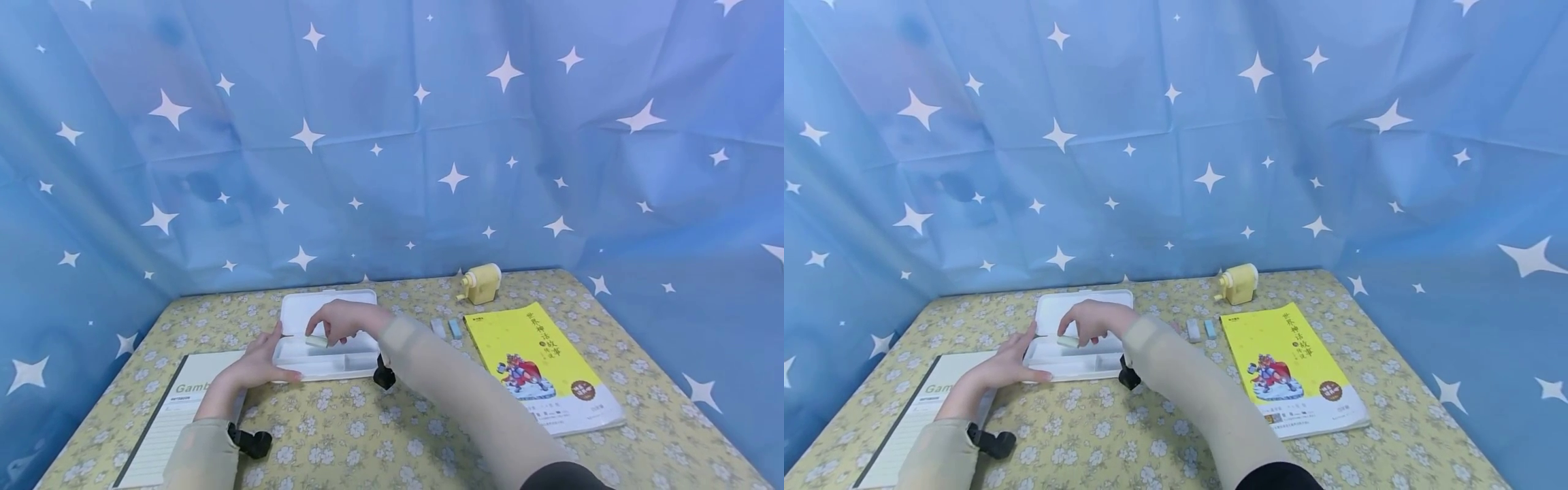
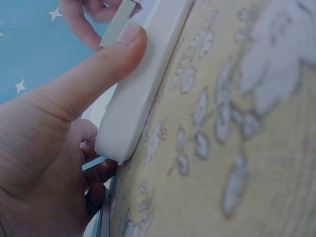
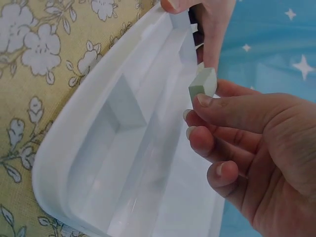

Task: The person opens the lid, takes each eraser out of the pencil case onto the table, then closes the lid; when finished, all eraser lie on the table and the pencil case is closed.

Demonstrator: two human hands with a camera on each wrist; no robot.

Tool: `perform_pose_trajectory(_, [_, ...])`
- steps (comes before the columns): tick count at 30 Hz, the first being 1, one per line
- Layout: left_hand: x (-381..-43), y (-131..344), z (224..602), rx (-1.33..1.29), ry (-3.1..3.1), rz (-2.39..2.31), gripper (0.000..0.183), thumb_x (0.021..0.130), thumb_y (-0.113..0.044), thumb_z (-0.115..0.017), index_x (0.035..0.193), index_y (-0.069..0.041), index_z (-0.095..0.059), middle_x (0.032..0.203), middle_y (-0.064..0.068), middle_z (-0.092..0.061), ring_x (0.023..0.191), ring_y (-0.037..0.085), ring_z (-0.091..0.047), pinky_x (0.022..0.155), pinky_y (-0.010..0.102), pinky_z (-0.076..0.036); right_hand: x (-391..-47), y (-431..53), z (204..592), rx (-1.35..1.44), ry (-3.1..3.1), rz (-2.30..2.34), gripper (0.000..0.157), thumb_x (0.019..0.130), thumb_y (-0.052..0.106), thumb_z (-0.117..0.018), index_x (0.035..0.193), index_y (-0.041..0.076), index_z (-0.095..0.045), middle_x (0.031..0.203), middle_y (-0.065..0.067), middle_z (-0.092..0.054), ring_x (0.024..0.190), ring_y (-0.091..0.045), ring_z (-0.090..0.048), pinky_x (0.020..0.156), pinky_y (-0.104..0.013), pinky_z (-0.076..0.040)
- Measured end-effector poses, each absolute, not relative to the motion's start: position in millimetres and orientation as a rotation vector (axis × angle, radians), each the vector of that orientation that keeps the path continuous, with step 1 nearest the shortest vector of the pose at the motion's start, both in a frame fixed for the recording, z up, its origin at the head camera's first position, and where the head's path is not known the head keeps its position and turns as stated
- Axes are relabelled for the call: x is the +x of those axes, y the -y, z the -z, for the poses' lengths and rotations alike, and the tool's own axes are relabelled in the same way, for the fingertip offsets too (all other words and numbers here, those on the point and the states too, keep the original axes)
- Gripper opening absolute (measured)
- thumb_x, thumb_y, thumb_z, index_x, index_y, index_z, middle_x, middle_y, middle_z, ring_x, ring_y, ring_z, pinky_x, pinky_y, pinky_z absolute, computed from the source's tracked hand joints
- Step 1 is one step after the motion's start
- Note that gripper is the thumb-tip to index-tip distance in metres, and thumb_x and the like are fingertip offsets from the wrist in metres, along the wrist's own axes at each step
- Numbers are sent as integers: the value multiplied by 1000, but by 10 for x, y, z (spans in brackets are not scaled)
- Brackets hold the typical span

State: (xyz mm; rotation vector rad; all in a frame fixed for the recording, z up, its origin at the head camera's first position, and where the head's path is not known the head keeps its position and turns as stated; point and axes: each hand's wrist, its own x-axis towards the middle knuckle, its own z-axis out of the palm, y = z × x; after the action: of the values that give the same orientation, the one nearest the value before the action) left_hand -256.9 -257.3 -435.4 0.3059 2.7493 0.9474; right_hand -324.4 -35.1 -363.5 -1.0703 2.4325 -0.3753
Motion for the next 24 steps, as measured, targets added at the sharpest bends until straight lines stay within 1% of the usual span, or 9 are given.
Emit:
perform_pose_trajectory(10, [-2583,2542,4346,300,-2744,-942,130,71,-51,-83,154,0,4,152,34,-6,138,54,-5,102,70,-21,-3179,100,3589,-1130,-2434,400,46,92,5,-66,135,21,-58,77,1,-62,69,-31,-64,46,-25,-41])
perform_pose_trajectory(15, [-2581,2548,4359,281,-2735,-934,130,71,-51,-82,154,-2,5,153,35,-2,138,55,-1,102,72,-18,-3160,-105,3624,-1149,-2433,472,45,92,5,-66,134,19,-58,81,3,-61,69,-30,-65,54,-24,-46])
perform_pose_trajectory(18, [-2577,2554,4360,285,-2730,-939,130,71,-51,-82,154,-1,5,153,36,0,138,56,0,102,73,-16,-3152,-251,3673,-1139,-2436,507,45,92,4,-65,133,19,-58,83,3,-61,67,-26,-63,58,-24,-47])
perform_pose_trajectory(24, [-2561,2572,4337,295,-2721,-950,130,72,-51,-82,154,-1,6,153,36,3,137,56,4,103,73,-12,-3116,-545,3729,-1101,-2437,625,45,90,2,-65,132,17,-60,86,1,-62,59,-13,-51,57,-26,-44])
